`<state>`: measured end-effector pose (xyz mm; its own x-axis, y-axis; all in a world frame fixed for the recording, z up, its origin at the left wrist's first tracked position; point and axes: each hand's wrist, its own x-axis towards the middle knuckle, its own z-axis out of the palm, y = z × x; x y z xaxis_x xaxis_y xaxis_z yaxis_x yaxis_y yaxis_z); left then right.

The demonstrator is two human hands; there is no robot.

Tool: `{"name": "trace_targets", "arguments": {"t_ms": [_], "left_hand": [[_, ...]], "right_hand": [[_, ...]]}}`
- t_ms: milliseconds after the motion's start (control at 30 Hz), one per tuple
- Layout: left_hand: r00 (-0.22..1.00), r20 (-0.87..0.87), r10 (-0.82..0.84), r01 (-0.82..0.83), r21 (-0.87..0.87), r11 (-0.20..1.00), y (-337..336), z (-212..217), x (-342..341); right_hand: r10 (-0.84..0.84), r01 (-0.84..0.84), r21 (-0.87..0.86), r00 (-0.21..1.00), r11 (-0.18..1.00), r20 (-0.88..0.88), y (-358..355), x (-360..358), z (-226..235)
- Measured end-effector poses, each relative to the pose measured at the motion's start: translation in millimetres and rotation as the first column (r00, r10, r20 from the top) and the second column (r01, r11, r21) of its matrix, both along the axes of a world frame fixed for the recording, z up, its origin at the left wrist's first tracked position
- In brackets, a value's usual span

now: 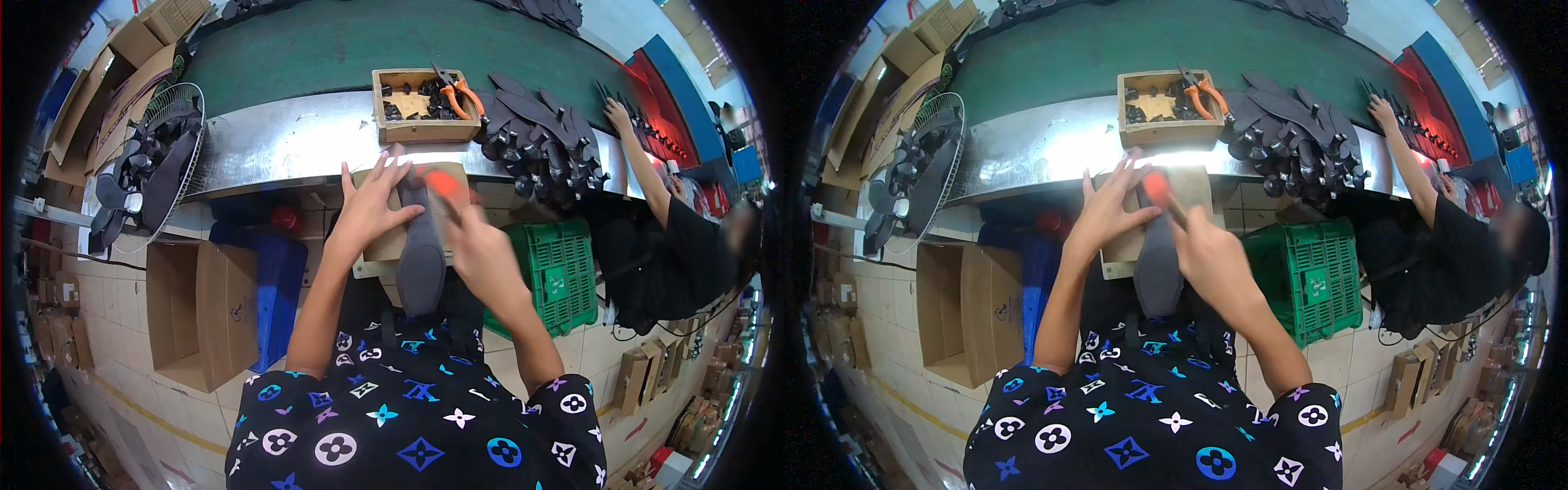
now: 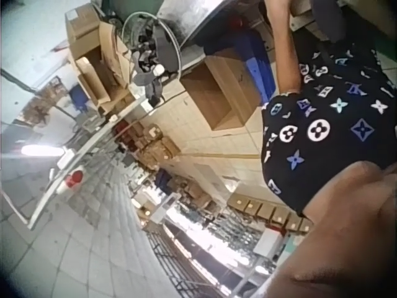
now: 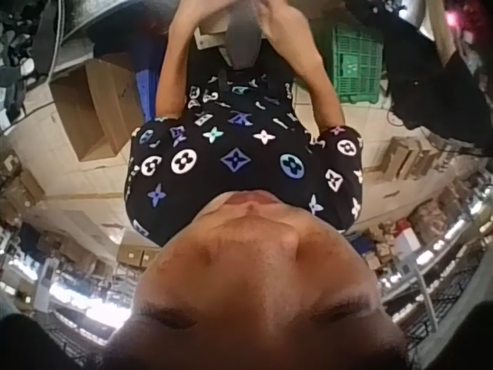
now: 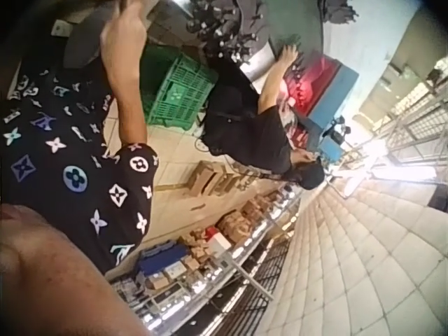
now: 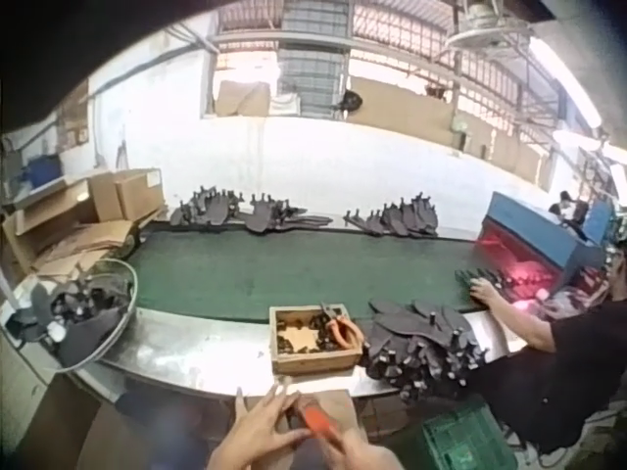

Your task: Using a hammer and manual assembly to attach and secure shoe components on a factory assembly line.

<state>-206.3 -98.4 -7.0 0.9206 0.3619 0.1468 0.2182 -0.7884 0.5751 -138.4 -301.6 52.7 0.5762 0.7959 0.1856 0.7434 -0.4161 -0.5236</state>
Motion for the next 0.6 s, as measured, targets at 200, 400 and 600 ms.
{"name": "trace_targets", "arguments": {"t_ms": [200,400,600], "left_hand": [[0.934,0.329,-0.141,0.094,0.155,0.983,0,-5,-11],[0.893,0.355,-0.278,0.447,-0.621,0.644,-55,53,-66],[0.930,0.217,-0.298,0.283,-0.938,0.201,-75,92,-93]], "right_hand": [[-0.009,0.042,0.372,0.996,0.927,-0.090,-12,0,22],[-0.008,-0.026,0.224,0.988,0.974,0.151,-5,18,-5],[0.334,-0.334,-0.022,0.938,0.942,0.091,-4,18,6]]}}
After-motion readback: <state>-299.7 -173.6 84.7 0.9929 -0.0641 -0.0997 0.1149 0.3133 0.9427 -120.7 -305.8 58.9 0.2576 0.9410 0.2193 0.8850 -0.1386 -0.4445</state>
